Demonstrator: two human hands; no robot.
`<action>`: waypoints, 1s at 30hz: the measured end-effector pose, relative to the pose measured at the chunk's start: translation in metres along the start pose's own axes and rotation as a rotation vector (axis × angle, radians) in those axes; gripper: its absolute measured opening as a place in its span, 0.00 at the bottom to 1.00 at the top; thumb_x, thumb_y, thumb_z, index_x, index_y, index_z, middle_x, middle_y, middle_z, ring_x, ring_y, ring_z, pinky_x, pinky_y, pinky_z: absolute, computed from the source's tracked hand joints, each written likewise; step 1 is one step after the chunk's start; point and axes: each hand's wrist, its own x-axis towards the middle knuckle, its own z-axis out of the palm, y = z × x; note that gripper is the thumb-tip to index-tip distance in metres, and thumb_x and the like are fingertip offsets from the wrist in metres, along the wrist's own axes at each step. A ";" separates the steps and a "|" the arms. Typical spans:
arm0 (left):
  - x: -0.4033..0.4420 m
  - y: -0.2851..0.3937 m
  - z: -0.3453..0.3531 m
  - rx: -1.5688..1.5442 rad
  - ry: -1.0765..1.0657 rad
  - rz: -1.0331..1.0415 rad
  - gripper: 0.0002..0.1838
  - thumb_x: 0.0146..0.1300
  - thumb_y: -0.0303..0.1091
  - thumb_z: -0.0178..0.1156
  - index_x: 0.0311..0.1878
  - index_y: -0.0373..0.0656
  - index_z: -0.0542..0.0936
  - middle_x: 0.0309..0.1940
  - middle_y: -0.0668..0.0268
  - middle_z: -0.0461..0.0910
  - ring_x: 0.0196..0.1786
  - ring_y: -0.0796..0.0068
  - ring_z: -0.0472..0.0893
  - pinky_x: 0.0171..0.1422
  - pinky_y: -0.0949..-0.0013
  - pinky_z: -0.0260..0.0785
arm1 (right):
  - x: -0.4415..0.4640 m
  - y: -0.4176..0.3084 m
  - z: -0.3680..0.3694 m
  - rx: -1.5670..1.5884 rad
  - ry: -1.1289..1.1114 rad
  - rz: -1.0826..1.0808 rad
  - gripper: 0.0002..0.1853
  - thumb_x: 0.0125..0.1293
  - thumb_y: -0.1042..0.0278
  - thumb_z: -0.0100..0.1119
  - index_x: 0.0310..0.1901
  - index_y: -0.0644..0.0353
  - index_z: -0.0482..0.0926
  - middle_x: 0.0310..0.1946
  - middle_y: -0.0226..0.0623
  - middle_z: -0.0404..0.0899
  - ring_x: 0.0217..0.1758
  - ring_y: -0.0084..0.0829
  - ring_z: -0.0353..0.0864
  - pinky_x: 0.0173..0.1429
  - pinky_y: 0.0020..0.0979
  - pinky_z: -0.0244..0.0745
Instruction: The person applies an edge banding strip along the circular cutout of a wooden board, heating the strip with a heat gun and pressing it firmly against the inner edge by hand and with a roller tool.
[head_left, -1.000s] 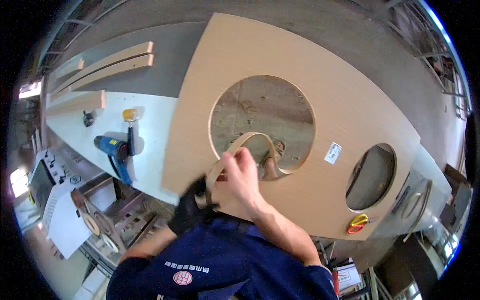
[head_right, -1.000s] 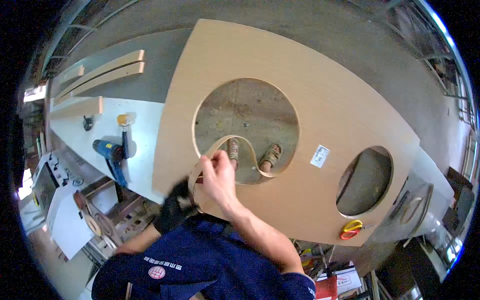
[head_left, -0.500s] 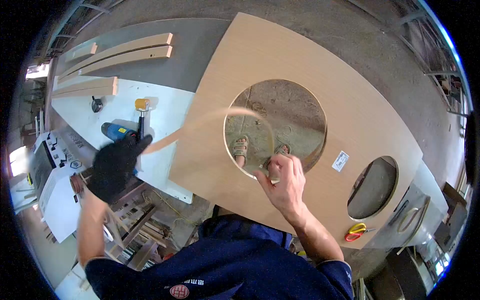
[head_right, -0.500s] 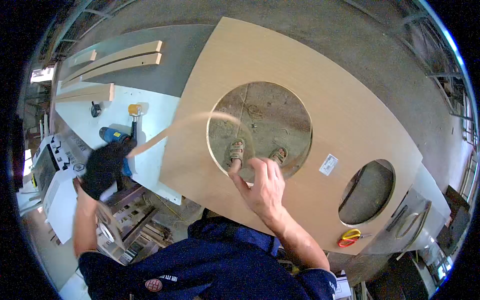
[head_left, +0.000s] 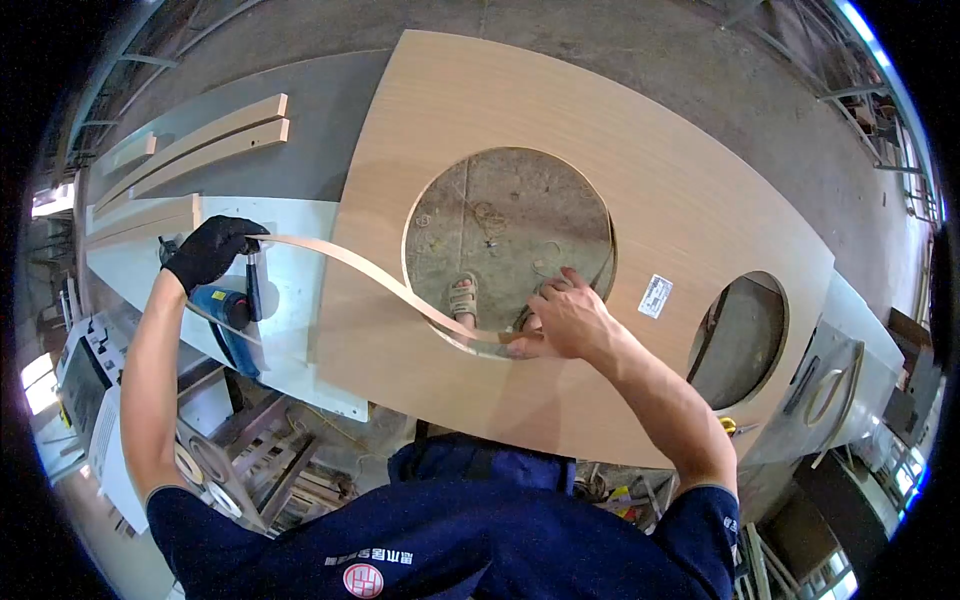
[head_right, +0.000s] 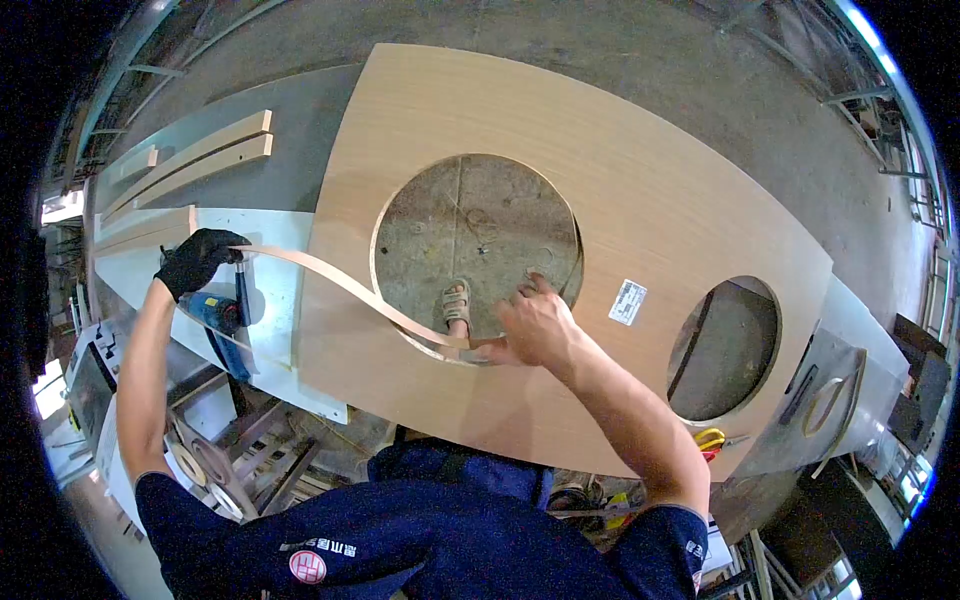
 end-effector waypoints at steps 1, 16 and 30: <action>0.004 -0.010 0.004 -0.173 -0.001 -0.027 0.15 0.76 0.29 0.51 0.53 0.36 0.87 0.41 0.52 0.88 0.44 0.65 0.86 0.55 0.64 0.79 | 0.000 0.000 -0.007 0.003 -0.048 0.010 0.44 0.60 0.20 0.61 0.46 0.65 0.85 0.44 0.51 0.87 0.58 0.50 0.85 0.83 0.51 0.55; 0.017 0.051 0.070 0.887 0.211 0.032 0.45 0.53 0.20 0.56 0.80 0.40 0.62 0.77 0.43 0.64 0.78 0.43 0.65 0.84 0.45 0.53 | -0.041 0.008 -0.045 -0.167 -0.164 -0.051 0.27 0.69 0.33 0.59 0.41 0.54 0.83 0.32 0.34 0.86 0.41 0.35 0.87 0.54 0.37 0.72; 0.199 0.332 0.310 -0.995 0.070 0.244 0.26 0.69 0.34 0.68 0.66 0.30 0.76 0.47 0.55 0.87 0.49 0.70 0.84 0.56 0.65 0.78 | -0.046 0.045 0.018 -0.039 0.386 -0.222 0.30 0.61 0.32 0.66 0.34 0.58 0.82 0.33 0.36 0.81 0.43 0.36 0.83 0.62 0.38 0.71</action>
